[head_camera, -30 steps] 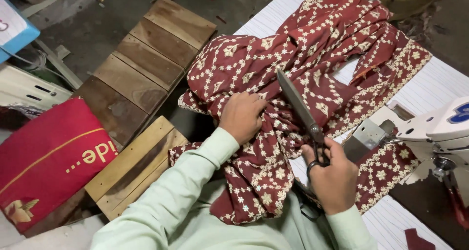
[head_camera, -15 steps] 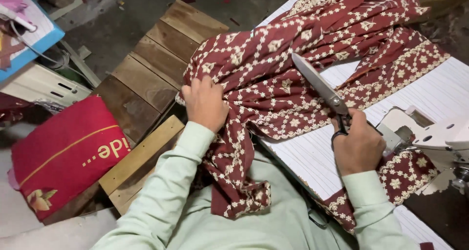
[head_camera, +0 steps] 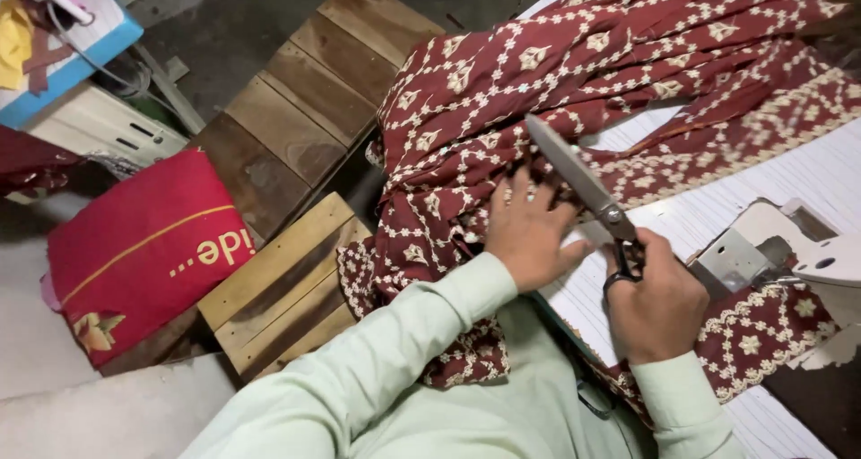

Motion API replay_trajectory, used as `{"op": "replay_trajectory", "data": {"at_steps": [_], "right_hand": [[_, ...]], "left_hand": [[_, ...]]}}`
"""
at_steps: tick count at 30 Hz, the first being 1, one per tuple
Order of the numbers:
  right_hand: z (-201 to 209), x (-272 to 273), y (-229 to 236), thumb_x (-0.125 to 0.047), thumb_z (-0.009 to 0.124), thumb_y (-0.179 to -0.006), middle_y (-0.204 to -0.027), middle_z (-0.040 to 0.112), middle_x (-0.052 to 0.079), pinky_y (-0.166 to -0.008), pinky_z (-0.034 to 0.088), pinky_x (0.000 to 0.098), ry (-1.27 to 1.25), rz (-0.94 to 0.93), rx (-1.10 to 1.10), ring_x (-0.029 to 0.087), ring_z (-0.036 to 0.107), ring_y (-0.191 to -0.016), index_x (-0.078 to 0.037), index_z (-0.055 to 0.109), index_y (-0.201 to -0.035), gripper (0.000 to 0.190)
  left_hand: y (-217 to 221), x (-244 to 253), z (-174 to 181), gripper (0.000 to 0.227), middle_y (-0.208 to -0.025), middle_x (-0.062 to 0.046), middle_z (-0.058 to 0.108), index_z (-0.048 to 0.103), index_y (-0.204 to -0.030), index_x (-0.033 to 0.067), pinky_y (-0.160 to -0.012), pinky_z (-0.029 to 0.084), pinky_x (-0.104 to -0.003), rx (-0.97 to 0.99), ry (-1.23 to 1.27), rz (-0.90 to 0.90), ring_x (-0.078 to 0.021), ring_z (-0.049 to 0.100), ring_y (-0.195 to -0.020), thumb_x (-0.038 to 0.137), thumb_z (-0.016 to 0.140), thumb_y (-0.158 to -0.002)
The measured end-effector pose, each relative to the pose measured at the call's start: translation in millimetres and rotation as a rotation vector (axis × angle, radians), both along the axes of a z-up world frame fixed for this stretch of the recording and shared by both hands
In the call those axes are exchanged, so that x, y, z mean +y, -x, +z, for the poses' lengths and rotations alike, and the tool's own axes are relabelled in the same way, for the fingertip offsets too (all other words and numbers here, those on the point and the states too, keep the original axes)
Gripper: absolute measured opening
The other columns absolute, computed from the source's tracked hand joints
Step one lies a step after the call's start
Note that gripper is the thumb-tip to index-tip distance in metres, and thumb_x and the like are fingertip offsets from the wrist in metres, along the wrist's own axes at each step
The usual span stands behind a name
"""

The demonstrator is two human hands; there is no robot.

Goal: The person uses shears to cut a piece of maroon fabric with a white floral pattern on a white table. After cutting, the person folds the fabric and places it on a wooden crate to the left.

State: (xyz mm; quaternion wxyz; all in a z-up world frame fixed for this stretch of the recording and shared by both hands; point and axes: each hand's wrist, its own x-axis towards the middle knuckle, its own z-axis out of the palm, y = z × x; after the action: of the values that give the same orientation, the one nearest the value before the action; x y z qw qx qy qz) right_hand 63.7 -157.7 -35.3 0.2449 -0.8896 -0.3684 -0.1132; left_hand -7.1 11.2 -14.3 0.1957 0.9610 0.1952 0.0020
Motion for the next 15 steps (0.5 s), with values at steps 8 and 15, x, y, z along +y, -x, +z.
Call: {"op": "replay_trajectory", "data": {"at_steps": [8,15], "right_hand": [[-6.8,24.3,-68.5,-0.036,0.074,-0.111,-0.067,0.061,0.003,-0.047,0.042,0.034,0.109,0.002,-0.314,0.018,0.052,-0.05,-0.002,0.068,-0.117,0.036],[-53.2,40.9,-114.7,-0.039,0.081,-0.095,-0.067,0.064,-0.001,-0.063,0.056,0.0343,0.137,-0.096,-0.494,0.022,0.069,-0.062,-0.018,0.067,-0.118,0.034]], "left_hand": [[11.2,8.5,2.3,0.061,-0.169,-0.007,0.014,0.029,-0.155,0.0478,-0.112,0.019,-0.07,0.101,-0.082,-0.049,-0.0518,0.014,-0.148,0.065,0.026,-0.096],[13.8,9.7,9.8,0.051,-0.168,-0.01,0.025,0.047,-0.149,0.0411,-0.103,0.031,-0.067,-0.01,-0.057,-0.027,-0.0552,0.027,-0.145,0.054,0.031,-0.102]]}}
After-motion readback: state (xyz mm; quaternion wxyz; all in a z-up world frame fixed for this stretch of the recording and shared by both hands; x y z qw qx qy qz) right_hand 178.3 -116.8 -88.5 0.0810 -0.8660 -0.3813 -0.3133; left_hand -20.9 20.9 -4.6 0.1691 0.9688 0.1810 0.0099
